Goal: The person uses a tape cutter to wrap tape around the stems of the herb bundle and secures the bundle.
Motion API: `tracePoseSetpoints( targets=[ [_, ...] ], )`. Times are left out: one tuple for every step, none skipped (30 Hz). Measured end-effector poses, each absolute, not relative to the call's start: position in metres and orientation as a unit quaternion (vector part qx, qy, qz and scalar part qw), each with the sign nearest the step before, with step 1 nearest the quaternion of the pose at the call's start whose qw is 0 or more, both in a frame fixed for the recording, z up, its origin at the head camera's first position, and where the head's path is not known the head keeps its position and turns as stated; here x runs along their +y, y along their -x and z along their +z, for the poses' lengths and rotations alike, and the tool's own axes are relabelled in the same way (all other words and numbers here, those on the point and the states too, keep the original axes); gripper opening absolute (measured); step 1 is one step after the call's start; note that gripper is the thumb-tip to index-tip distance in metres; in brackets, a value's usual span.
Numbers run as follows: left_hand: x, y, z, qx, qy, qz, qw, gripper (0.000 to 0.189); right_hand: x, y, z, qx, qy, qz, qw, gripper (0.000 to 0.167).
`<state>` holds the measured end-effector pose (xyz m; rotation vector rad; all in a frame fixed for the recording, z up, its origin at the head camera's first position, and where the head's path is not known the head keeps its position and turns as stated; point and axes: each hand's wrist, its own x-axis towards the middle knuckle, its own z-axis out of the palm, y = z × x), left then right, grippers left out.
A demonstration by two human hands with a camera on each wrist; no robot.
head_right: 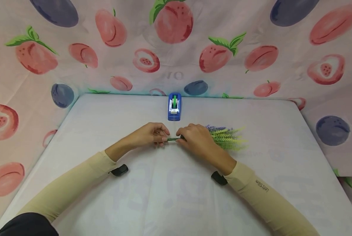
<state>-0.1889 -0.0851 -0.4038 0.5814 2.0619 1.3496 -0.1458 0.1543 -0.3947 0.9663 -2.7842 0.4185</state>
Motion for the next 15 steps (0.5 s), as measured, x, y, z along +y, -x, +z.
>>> tracePoseSetpoints(
  targets=[
    [-0.0850,0.1891,-0.4042,0.780,-0.222,0.505,0.295,0.021,0.1543,0.1465,-0.3950,-0.932,-0.323,0.140,0.082,0.016],
    [-0.0849,0.1892,-0.4042,0.784,-0.224,0.502,0.289,0.020,0.1541,0.1470,-0.3951,-0.933,-0.322,0.140,0.083,0.016],
    [-0.0848,0.1890,-0.4040,0.787,-0.227,0.499,0.283,0.018,0.1539,0.1475,-0.3952,-0.933,-0.322,0.140,0.084,0.016],
    [-0.0847,0.1887,-0.4035,0.791,-0.230,0.494,0.277,0.016,0.1535,0.1481,-0.3953,-0.933,-0.322,0.140,0.086,0.015],
    [-0.0844,0.1883,-0.4029,0.796,-0.234,0.488,0.270,0.015,0.1533,0.1486,-0.3954,-0.933,-0.321,0.139,0.088,0.015],
    [-0.0843,0.1879,-0.4025,0.802,-0.240,0.480,0.263,0.013,0.1531,0.1489,-0.3952,-0.933,-0.321,0.139,0.089,0.014],
    [-0.0840,0.1875,-0.4022,0.807,-0.244,0.473,0.257,0.012,0.1528,0.1492,-0.3949,-0.933,-0.320,0.139,0.089,0.014],
    [-0.0838,0.1870,-0.4017,0.812,-0.251,0.463,0.251,0.011,0.1524,0.1494,-0.3946,-0.933,-0.319,0.140,0.089,0.014],
    [-0.0835,0.1868,-0.4016,0.819,-0.258,0.452,0.244,0.010,0.1521,0.1498,-0.3944,-0.933,-0.319,0.140,0.089,0.014],
    [-0.0834,0.1864,-0.4013,0.825,-0.266,0.440,0.235,0.010,0.1516,0.1501,-0.3941,-0.934,-0.318,0.140,0.088,0.013],
    [-0.0835,0.1862,-0.4013,0.831,-0.273,0.429,0.227,0.011,0.1513,0.1503,-0.3937,-0.934,-0.318,0.140,0.086,0.013],
    [-0.0835,0.1860,-0.4011,0.835,-0.279,0.420,0.220,0.012,0.1509,0.1505,-0.3934,-0.934,-0.318,0.140,0.085,0.013],
    [-0.0835,0.1858,-0.4009,0.839,-0.284,0.414,0.213,0.013,0.1506,0.1508,-0.3931,-0.934,-0.318,0.139,0.082,0.013],
    [-0.0838,0.1859,-0.4007,0.842,-0.289,0.407,0.205,0.014,0.1503,0.1510,-0.3928,-0.934,-0.318,0.139,0.080,0.013],
    [-0.0841,0.1860,-0.4006,0.843,-0.291,0.405,0.201,0.015,0.1499,0.1512,-0.3926,-0.935,-0.318,0.140,0.078,0.012]
  ],
)
